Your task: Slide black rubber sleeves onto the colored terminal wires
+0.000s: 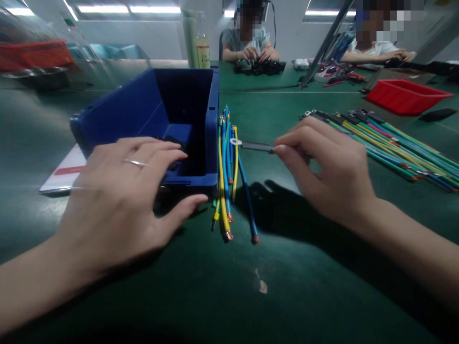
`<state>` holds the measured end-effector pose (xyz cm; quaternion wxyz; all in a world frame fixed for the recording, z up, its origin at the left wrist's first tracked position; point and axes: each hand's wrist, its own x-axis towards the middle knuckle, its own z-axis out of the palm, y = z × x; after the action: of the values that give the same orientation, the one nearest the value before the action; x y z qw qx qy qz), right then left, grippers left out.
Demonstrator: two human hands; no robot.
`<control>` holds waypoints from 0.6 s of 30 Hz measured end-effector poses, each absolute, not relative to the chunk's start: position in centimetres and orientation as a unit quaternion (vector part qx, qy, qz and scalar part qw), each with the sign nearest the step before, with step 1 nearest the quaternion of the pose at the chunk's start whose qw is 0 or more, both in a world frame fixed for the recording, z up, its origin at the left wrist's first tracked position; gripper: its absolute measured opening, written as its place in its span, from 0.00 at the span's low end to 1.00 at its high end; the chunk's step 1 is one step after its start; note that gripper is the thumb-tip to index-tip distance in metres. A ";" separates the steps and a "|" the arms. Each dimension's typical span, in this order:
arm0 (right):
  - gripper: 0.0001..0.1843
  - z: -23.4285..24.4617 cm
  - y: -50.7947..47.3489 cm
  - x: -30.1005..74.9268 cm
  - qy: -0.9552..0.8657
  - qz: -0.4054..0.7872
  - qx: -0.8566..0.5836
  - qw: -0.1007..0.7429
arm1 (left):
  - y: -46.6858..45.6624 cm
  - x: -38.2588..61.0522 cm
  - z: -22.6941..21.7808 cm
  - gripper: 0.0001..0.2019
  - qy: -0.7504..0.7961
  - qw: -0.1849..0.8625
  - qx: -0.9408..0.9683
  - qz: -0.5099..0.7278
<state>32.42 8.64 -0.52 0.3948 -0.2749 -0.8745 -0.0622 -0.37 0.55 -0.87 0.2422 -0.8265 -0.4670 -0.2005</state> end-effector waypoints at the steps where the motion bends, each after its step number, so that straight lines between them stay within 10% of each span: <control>1: 0.11 -0.6 9.0 32.5 -0.869 -0.055 -0.305 0.386 | 0.8 -0.5 -0.9 0.31 -0.478 0.239 -0.826 -0.179; 18: 0.13 -0.8 10.3 33.3 -0.821 -0.019 -0.569 0.039 | 1.1 -0.5 -1.2 0.32 -0.471 0.246 -0.832 -0.160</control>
<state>33.31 10.30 -0.77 0.0391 -0.5688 -0.8213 -0.0193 -0.55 1.13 -1.23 0.2460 -0.8322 -0.4706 -0.1598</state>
